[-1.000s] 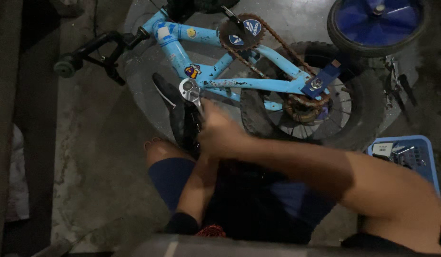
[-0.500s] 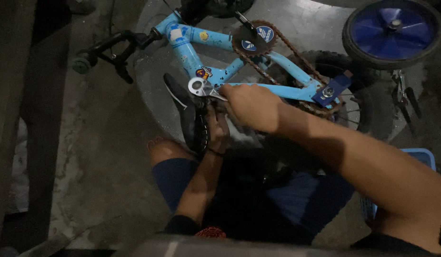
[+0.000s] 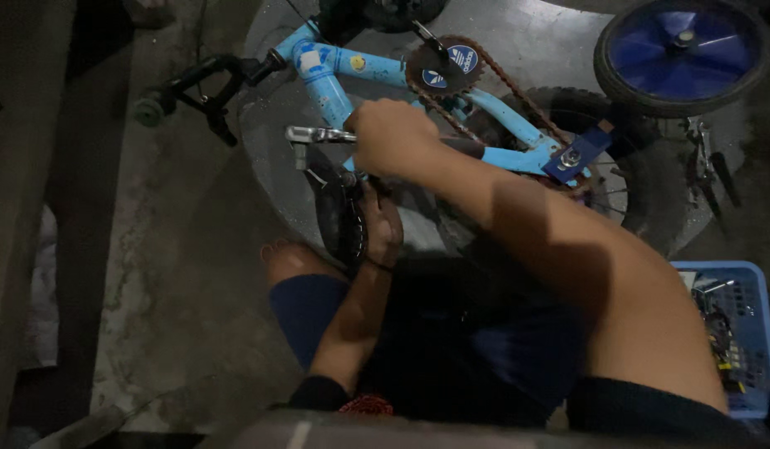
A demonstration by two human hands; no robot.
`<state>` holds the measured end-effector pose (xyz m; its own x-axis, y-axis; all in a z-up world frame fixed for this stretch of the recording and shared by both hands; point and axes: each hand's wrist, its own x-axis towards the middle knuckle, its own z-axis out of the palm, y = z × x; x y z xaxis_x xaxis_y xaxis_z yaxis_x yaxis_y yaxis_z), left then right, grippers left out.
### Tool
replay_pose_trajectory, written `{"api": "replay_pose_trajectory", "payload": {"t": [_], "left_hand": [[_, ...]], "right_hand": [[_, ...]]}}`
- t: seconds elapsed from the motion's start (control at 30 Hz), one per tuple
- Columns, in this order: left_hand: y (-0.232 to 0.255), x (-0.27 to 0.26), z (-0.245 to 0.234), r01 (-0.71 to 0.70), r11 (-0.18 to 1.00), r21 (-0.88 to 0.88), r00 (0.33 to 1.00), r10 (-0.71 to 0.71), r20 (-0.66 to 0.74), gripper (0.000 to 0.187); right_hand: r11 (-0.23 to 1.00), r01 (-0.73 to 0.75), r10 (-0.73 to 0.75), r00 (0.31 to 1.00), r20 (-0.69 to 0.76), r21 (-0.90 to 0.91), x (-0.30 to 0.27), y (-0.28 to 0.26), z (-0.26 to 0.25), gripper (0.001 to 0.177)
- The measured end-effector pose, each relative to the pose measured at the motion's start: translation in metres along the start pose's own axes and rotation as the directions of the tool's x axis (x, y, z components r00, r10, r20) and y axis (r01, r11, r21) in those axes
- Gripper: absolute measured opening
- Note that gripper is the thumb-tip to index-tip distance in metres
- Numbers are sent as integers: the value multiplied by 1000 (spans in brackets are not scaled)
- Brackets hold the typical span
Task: The person uses a wrench to tighten the seat post bolt on a light blue bicycle. They then use a screwdriver to adjust the seat clamp and continue tightening the bolt with the wrench.
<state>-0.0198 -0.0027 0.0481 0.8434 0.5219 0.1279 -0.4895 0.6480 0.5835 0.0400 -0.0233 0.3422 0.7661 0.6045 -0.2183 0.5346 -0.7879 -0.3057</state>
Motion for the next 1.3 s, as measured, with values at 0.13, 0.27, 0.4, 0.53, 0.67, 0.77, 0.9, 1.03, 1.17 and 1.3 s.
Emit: {"api": "replay_pose_trajectory", "payload": {"t": [0.13, 0.27, 0.4, 0.53, 0.67, 0.77, 0.9, 1.03, 1.17, 1.3], "left_hand": [[-3, -4, -6, -92, 991, 101, 988, 78, 134, 56], [-23, -10, -42, -126, 913, 388, 980, 55, 190, 68], [-43, 0, -60, -25, 984, 179, 994, 6, 107, 60], [-41, 1, -58, -54, 961, 273, 993, 23, 117, 60], [-32, -4, -53, -80, 941, 328, 987, 29, 157, 60], [-31, -2, -56, -70, 938, 339, 989, 22, 144, 60], [-40, 2, -58, -54, 942, 331, 992, 12, 125, 60], [-40, 0, -56, -45, 942, 334, 992, 3, 126, 60], [-26, -5, -40, -93, 943, 320, 985, 41, 165, 60], [-7, -5, -17, -207, 940, 271, 954, 133, 269, 63]], "right_hand": [[994, -39, 48, 994, 95, -97, 16, 1, 16, 29], [994, -6, 19, 993, 116, -113, 19, 4, 23, 31], [989, -63, 78, 991, 109, -130, 19, 0, 24, 27], [987, -106, 119, 987, 104, -117, 14, -7, 19, 29], [988, -58, 78, 988, 135, -140, 9, -8, 14, 35], [985, -48, 76, 983, 169, -166, 11, -7, 18, 30], [985, -45, 57, 996, 71, -167, 11, -2, 35, 25], [992, -60, 57, 998, -27, -107, 7, -3, 52, 20], [988, -34, 26, 998, -52, -151, -1, -3, 44, 20], [992, 124, -124, 992, 9, 22, -8, 6, 4, 34]]}}
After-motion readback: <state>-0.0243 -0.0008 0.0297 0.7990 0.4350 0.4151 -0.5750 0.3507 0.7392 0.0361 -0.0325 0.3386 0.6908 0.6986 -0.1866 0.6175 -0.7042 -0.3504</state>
